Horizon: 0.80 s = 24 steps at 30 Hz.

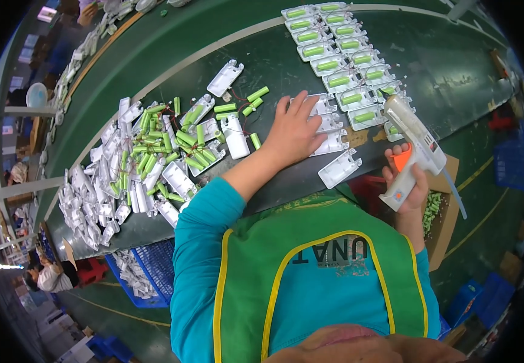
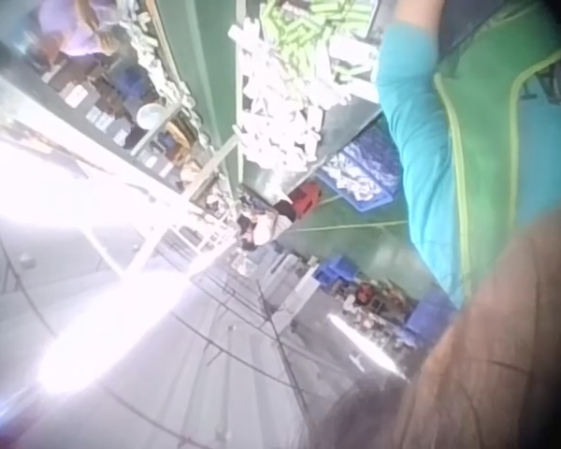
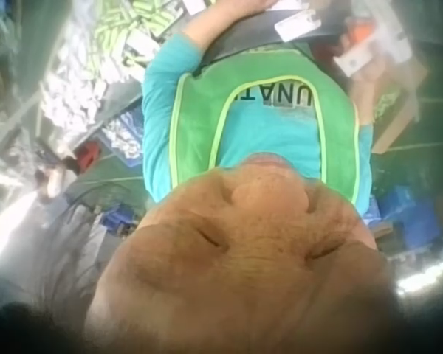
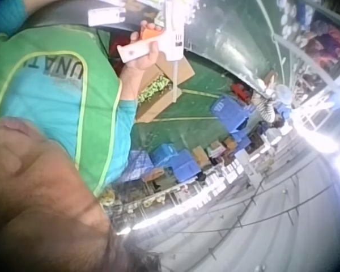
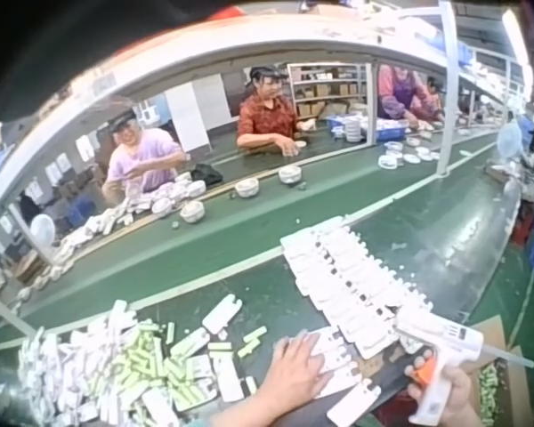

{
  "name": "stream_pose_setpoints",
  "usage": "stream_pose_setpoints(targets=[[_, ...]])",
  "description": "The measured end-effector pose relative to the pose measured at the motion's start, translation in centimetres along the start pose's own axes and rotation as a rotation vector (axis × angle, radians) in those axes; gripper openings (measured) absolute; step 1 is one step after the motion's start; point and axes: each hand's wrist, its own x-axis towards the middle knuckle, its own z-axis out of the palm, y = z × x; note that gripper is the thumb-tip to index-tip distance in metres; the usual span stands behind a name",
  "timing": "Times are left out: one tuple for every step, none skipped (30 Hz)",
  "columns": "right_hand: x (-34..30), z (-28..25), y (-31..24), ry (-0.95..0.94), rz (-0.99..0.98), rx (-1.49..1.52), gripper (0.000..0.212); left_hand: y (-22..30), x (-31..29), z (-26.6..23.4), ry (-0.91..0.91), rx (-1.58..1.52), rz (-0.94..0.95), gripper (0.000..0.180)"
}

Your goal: The person assembles electronic components into plastic housings using a hot glue gun, applying glue from glue sticks to secure the components.

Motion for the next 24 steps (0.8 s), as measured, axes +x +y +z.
stream_pose_setpoints(targets=[[0.0,-0.1,0.0,0.001,0.002,-0.001,0.049,0.3,-0.1,-0.2,0.0,-0.001,-0.002,0.036],[0.2,-0.2,0.0,-0.027,0.01,-0.004,0.05,0.9,-0.2,-0.7,0.025,-0.077,-0.041,0.039],[0.2,-0.2,-0.1,-0.05,0.014,-0.009,0.05,1.6,-0.5,-1.2,0.051,-0.157,-0.076,0.041],[0.1,-0.2,-0.1,-0.049,0.014,-0.011,0.05,2.3,-0.8,-1.4,0.063,-0.218,-0.036,0.043],[0.0,-0.1,-0.2,-0.04,0.008,-0.039,0.051,3.2,-1.4,-1.5,0.025,-0.229,0.02,0.043],[0.1,0.0,-0.2,-0.033,0.003,-0.067,0.052,4.1,-1.9,-1.6,-0.011,-0.239,0.074,0.043],[0.2,0.2,-0.2,-0.035,0.006,-0.068,0.052,5.2,-2.1,-1.8,-0.1,-0.207,0.091,0.042],[0.4,0.6,-0.2,-0.036,0.007,-0.112,0.053,5.6,-2.4,-1.6,-0.096,-0.205,0.086,0.042],[0.5,1.0,-0.3,-0.038,0.008,-0.156,0.055,5.8,-2.8,-1.3,-0.113,-0.176,0.09,0.041],[0.8,1.4,-0.4,-0.042,0.012,-0.159,0.055,5.8,-3.1,-1.1,-0.129,-0.147,0.095,0.041],[1.0,1.7,-0.5,-0.061,0.012,-0.198,0.055,5.7,-3.2,-1.0,-0.129,-0.148,0.095,0.041],[1.0,1.9,-0.6,-0.08,0.012,-0.237,0.056,5.3,-3.2,-0.9,-0.141,-0.156,0.073,0.041],[1.0,1.9,-0.7,-0.079,0.013,-0.238,0.056,5.1,-3.2,-0.8,-0.153,-0.164,0.051,0.041],[1.1,1.9,-0.6,-0.085,0.016,-0.249,0.056,4.8,-3.3,-0.7,-0.163,-0.187,0.02,0.041],[1.2,2.0,-0.6,-0.092,0.02,-0.259,0.056,4.6,-3.3,-0.5,-0.16,-0.185,0.016,0.041],[1.3,2.2,-0.5,-0.096,0.023,-0.261,0.056,4.4,-3.2,-0.3,-0.121,-0.184,0.02,0.042],[1.3,2.3,-0.5,-0.082,0.021,-0.274,0.056,4.4,-3.1,-0.2,-0.084,-0.183,0.023,0.042],[1.3,2.4,-0.4,-0.069,0.02,-0.286,0.055,4.6,-3.0,-0.1,-0.084,-0.182,0.018,0.042],[1.4,2.5,-0.3,-0.071,0.025,-0.287,0.055,4.7,-2.9,-0.1,-0.103,-0.18,0.012,0.043],[1.5,2.6,-0.3,-0.063,0.028,-0.288,0.055,4.8,-2.8,-0.1,-0.121,-0.18,0.01,0.043],[1.6,2.7,-0.3,-0.055,0.031,-0.289,0.055,4.7,-3.0,-0.1,-0.119,-0.181,0.008,0.043],[1.6,2.8,-0.3,-0.056,0.033,-0.291,0.055,4.7,-3.3,-0.1,-0.117,-0.155,0.014,0.043],[1.6,2.9,-0.4,-0.056,0.04,-0.318,0.055,4.7,-3.5,-0.1,-0.116,-0.13,0.019,0.043],[1.7,3.1,-0.5,-0.056,0.047,-0.345,0.055,4.6,-3.5,-0.2,-0.114,-0.13,0.017,0.043]])
